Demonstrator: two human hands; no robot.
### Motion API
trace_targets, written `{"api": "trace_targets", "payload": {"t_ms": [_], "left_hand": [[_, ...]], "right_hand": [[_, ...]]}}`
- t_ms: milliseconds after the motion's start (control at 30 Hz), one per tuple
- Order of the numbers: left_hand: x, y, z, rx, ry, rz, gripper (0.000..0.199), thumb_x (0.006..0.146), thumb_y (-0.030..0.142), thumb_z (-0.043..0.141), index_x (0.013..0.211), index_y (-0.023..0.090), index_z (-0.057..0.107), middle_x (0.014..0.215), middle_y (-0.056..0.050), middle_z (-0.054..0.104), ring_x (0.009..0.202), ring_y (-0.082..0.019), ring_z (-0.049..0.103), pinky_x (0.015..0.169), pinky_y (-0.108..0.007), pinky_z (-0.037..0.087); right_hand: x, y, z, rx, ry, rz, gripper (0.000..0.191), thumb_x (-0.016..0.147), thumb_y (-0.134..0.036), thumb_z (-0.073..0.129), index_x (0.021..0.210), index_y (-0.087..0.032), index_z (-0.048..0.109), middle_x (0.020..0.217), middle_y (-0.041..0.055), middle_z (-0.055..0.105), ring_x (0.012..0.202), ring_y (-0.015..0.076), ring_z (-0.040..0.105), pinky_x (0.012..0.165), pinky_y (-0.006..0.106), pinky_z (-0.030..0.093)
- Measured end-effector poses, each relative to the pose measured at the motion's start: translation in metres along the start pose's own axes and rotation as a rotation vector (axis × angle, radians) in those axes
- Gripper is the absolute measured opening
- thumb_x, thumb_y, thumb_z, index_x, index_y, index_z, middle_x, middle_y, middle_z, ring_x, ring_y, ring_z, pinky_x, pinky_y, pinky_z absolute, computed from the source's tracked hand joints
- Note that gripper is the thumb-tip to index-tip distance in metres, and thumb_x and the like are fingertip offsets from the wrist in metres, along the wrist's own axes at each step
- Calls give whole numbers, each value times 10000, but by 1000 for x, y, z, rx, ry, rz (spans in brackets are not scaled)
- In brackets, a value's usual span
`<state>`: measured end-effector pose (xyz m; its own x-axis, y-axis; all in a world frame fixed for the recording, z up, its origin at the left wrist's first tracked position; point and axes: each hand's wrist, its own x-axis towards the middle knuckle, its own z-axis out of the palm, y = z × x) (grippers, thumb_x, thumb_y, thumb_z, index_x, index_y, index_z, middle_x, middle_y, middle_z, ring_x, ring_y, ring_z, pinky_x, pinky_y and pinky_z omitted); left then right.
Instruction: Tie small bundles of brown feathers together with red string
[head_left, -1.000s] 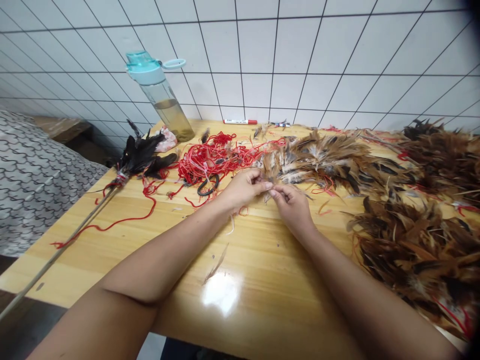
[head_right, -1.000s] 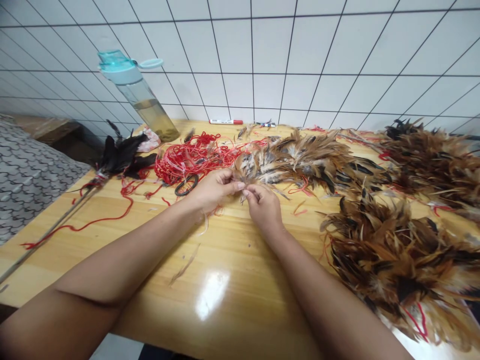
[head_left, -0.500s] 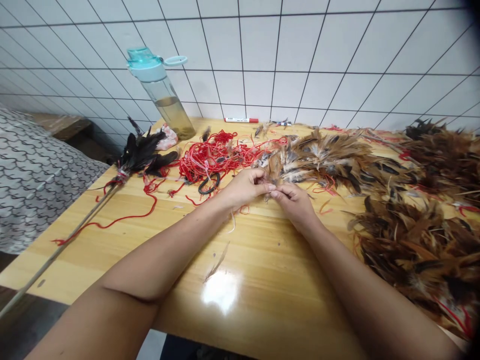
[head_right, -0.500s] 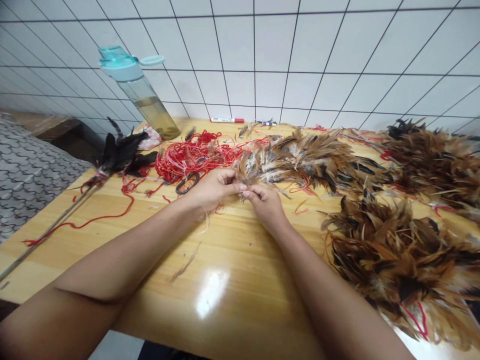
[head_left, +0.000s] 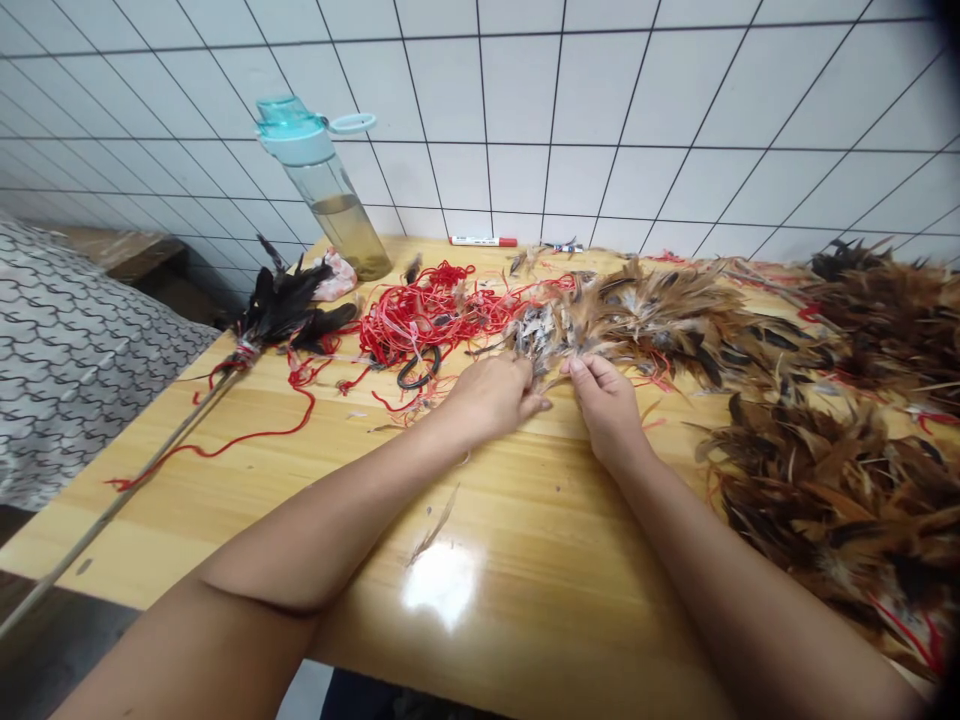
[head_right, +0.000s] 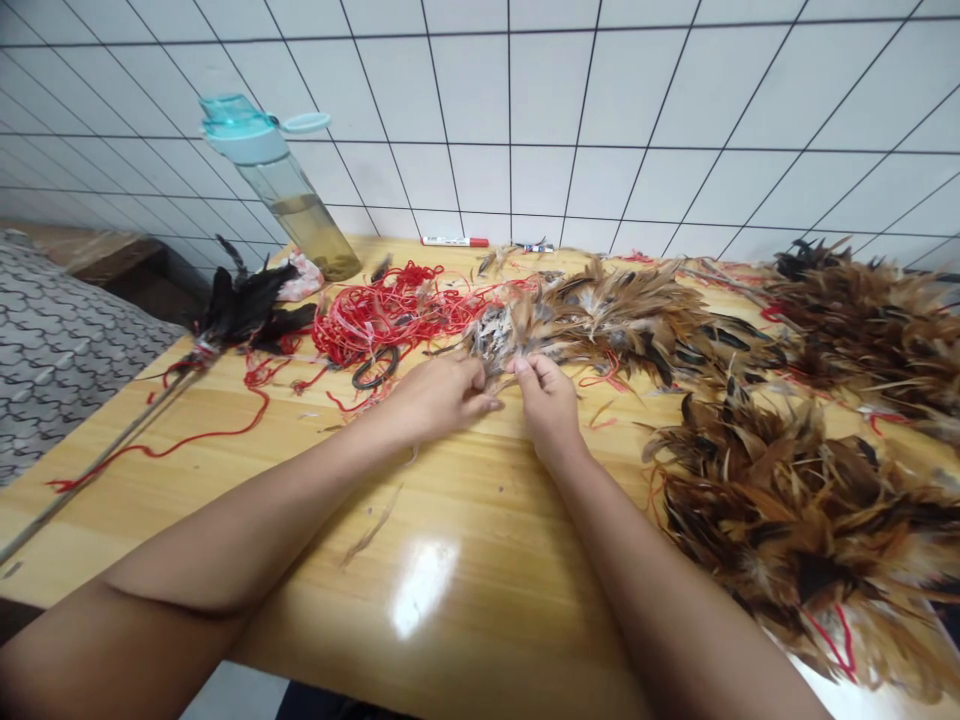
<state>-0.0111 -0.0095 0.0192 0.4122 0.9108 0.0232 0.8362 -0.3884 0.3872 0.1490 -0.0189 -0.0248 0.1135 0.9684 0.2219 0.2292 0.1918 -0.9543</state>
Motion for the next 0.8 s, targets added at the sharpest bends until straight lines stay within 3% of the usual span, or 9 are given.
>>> {"api": "trace_targets", "payload": {"t_ms": [100,233,367,567,800], "left_hand": [[0,4,5,81,-26,-42,284,793,443,620,874,170,614,906,-106,630,813,-229,589,719,-308,419],[3,3,6,134,-45,-43,206,876,274,460,873,156,628,872,-134,645,784,-238,604,715,-329,419],[5,-4,3,109,-53,-10,181,837,188,463,801,160,638,825,-120,653,748,-218,593,699,-310,409],[11,-19,-9,-324,20,-25,95,790,225,542,751,167,606,701,-15,623,639,-140,527,601,-243,371],[8,-6,-14,-1029,-85,-203,104,835,200,578,763,146,525,650,14,588,540,-60,493,553,-188,392]], "right_hand": [[-1,-1,2,65,22,45,240,827,-411,520,752,-195,596,729,0,605,737,152,546,753,288,438],[-3,-3,3,28,17,37,242,826,-412,518,740,-200,597,716,-1,601,733,159,533,747,294,426],[-4,-4,3,26,18,34,241,828,-410,515,736,-203,595,718,2,613,744,164,544,746,294,431],[-3,-2,2,16,69,37,248,828,-425,509,749,-205,589,741,12,619,764,169,554,754,293,434],[-2,-1,2,16,89,28,234,823,-403,505,734,-206,594,705,7,605,724,163,537,715,286,430]]}}
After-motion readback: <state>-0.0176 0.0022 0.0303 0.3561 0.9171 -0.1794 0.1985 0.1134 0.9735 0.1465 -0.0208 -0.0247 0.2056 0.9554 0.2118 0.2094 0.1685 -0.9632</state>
